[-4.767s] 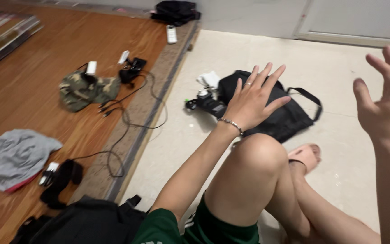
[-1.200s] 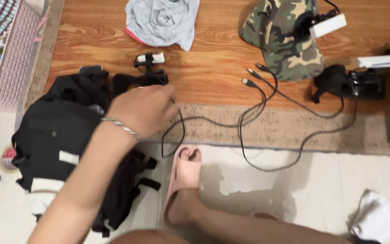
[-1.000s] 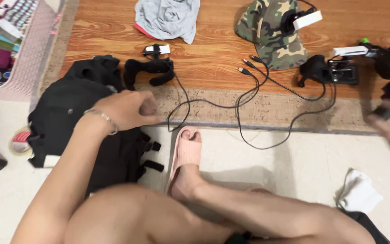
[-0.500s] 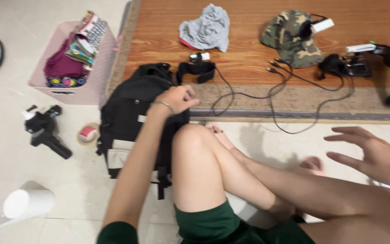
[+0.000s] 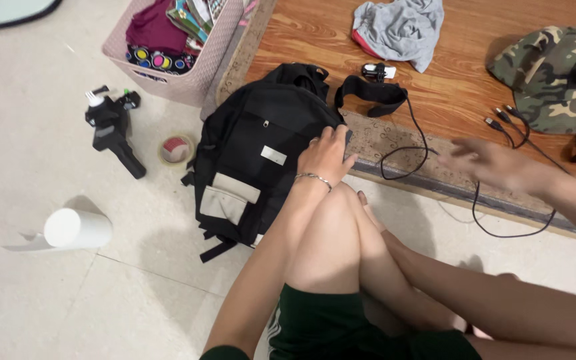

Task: The person sits on the floor and packs various items into a black drawstring bag and a smaller pouch. They place a plastic-wrapped cable, a camera mount, a small pouch, and a folded cloth into the bags, then seal the pouch.

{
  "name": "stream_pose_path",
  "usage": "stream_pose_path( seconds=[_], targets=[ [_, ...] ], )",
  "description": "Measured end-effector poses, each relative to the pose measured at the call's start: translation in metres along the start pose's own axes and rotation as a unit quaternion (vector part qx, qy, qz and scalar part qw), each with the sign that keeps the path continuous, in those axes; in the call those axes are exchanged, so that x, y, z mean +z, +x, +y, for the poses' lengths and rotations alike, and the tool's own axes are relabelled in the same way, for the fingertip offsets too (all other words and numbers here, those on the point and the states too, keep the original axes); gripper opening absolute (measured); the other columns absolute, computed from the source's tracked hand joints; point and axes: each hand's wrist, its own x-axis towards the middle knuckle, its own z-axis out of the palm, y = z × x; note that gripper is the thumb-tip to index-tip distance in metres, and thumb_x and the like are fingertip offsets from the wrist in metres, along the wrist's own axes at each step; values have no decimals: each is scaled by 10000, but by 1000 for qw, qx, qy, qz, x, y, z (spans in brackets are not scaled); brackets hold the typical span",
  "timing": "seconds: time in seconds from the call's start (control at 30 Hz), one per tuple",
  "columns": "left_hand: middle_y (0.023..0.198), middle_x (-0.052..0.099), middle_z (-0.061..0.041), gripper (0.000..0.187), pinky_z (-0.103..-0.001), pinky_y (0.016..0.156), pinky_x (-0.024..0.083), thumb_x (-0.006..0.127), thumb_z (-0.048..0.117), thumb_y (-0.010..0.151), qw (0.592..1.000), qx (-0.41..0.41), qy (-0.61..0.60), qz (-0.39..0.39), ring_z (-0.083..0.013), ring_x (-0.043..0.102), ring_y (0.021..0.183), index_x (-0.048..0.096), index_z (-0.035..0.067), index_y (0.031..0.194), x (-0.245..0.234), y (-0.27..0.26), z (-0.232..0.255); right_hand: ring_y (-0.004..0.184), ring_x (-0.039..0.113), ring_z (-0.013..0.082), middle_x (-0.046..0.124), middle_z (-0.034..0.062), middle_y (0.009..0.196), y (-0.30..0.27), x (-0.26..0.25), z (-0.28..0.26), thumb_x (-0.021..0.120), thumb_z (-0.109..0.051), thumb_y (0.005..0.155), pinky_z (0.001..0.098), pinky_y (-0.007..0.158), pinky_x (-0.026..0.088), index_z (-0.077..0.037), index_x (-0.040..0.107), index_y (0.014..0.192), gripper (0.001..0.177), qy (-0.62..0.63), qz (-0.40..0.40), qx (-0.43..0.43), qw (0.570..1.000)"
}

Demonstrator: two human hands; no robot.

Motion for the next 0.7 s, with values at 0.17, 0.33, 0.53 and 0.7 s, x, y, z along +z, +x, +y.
stream_pose_path(
  seconds=[0.17, 0.33, 0.53, 0.7],
  targets=[
    [1241, 610, -131, 541, -484, 821, 590, 743, 367, 889, 999, -3, -22, 49, -398, 659, 1092, 513, 149, 1328, -20, -13, 0, 1098, 735, 285, 707, 247, 1278, 64, 16, -15, 626, -595, 907, 425, 919, 606, 24, 372, 1566, 939, 185, -7, -2, 983],
    [1234, 619, -114, 491, -506, 834, 572, 733, 380, 897, 998, -4, -13, 69, -408, 657, 1073, 526, 172, 1291, -29, -22, 11, 850, 713, 266, 779, 200, 1010, 119, 66, 18, 673, -362, 951, 405, 741, 592, 98, 597, 1368, 625, 241, 90, -102, 961],
    [1209, 675, -107, 450, -506, 864, 553, 735, 364, 908, 995, 31, -47, 86, -385, 668, 1082, 542, 165, 1262, -33, 15, 45, 880, 712, 199, 785, 139, 971, 119, 92, 54, 644, -402, 1025, 323, 804, 546, 18, 717, 1234, 474, 281, 191, -148, 929],
    [1207, 710, -117, 455, -464, 895, 552, 708, 297, 905, 985, 29, -119, 121, -344, 678, 1124, 528, 133, 1290, -16, 75, 48, 964, 709, 210, 756, 152, 1080, 128, 53, 54, 646, -408, 1022, 341, 832, 561, 27, 699, 1231, 485, 324, 192, -102, 921]
  ],
)
